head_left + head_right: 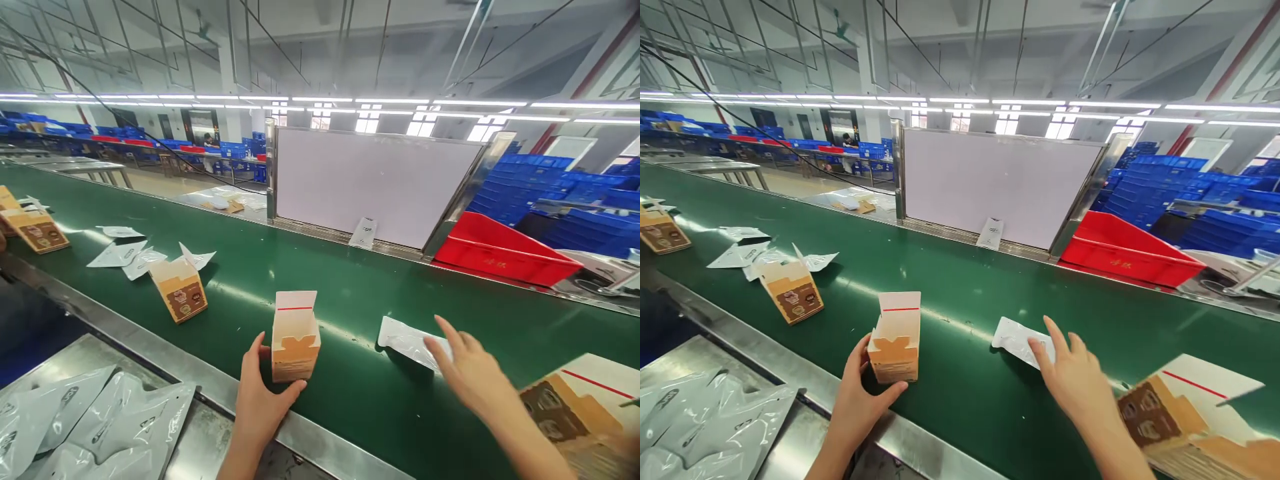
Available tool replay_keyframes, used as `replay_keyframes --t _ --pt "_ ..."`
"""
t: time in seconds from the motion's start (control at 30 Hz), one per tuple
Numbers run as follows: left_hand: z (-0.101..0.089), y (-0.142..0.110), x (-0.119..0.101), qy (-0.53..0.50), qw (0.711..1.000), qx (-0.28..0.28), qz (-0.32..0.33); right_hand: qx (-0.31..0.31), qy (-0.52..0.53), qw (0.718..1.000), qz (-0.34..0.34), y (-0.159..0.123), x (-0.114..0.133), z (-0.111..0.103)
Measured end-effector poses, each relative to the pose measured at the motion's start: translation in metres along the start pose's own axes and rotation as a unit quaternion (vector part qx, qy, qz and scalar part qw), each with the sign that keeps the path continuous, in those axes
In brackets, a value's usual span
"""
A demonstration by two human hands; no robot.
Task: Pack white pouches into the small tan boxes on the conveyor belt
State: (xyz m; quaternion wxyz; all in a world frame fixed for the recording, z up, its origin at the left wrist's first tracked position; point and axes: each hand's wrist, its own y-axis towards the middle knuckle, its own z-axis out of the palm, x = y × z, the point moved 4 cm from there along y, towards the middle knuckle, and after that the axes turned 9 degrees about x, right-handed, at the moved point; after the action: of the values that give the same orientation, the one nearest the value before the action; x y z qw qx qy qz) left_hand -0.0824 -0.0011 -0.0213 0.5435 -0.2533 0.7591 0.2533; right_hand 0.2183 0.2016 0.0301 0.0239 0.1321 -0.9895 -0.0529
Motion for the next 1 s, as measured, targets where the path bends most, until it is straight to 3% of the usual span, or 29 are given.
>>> replay_keyframes --t 0.07,0.1,0.17,0.27,0.37,0.47,0.57,0.63,0.73,0.8,0.87,1.0 --pt "-0.001 0.002 -0.005 -0.026 0.999 0.029 -0.006 0.085 -0.003 0.993 0.077 0.01 0.02 0.037" --pt "0.0 0.004 -0.008 -0.049 0.997 0.051 -0.011 0.096 -0.011 0.991 0.095 0.013 0.024 0.05" --pt "0.007 0.01 -0.015 -0.12 0.985 0.12 -0.014 0.067 -0.019 0.995 0.066 0.016 0.026 0.066" --pt "0.022 0.016 -0.025 -0.207 0.956 0.207 -0.003 0.03 0.048 0.998 -0.005 0.019 0.019 0.066" --pt "0.034 0.013 -0.029 -0.242 0.938 0.247 0.002 0.02 0.19 0.981 0.02 0.015 0.016 0.036" --pt "0.04 0.007 -0.029 -0.261 0.926 0.271 -0.007 -0.115 0.297 0.948 -0.011 -0.006 0.039 -0.021" --pt "0.041 0.003 -0.028 -0.252 0.923 0.29 -0.009 -0.288 0.283 0.9 -0.165 -0.036 0.084 -0.079" --pt "0.041 0.003 -0.027 -0.259 0.916 0.307 -0.01 -0.322 0.228 0.867 -0.303 -0.05 0.114 -0.099" --pt "0.043 0.002 -0.027 -0.237 0.921 0.311 0.004 -0.256 0.159 0.811 -0.502 -0.057 0.142 -0.105" --pt "0.046 0.001 -0.028 -0.205 0.931 0.3 0.023 -0.181 0.101 0.782 -0.588 -0.055 0.147 -0.104" --pt "0.05 -0.002 -0.029 -0.187 0.939 0.286 0.039 -0.123 0.022 0.769 -0.627 -0.053 0.144 -0.105" --pt "0.061 -0.007 -0.031 -0.197 0.937 0.285 0.046 -0.025 -0.066 0.787 -0.613 -0.047 0.125 -0.115"
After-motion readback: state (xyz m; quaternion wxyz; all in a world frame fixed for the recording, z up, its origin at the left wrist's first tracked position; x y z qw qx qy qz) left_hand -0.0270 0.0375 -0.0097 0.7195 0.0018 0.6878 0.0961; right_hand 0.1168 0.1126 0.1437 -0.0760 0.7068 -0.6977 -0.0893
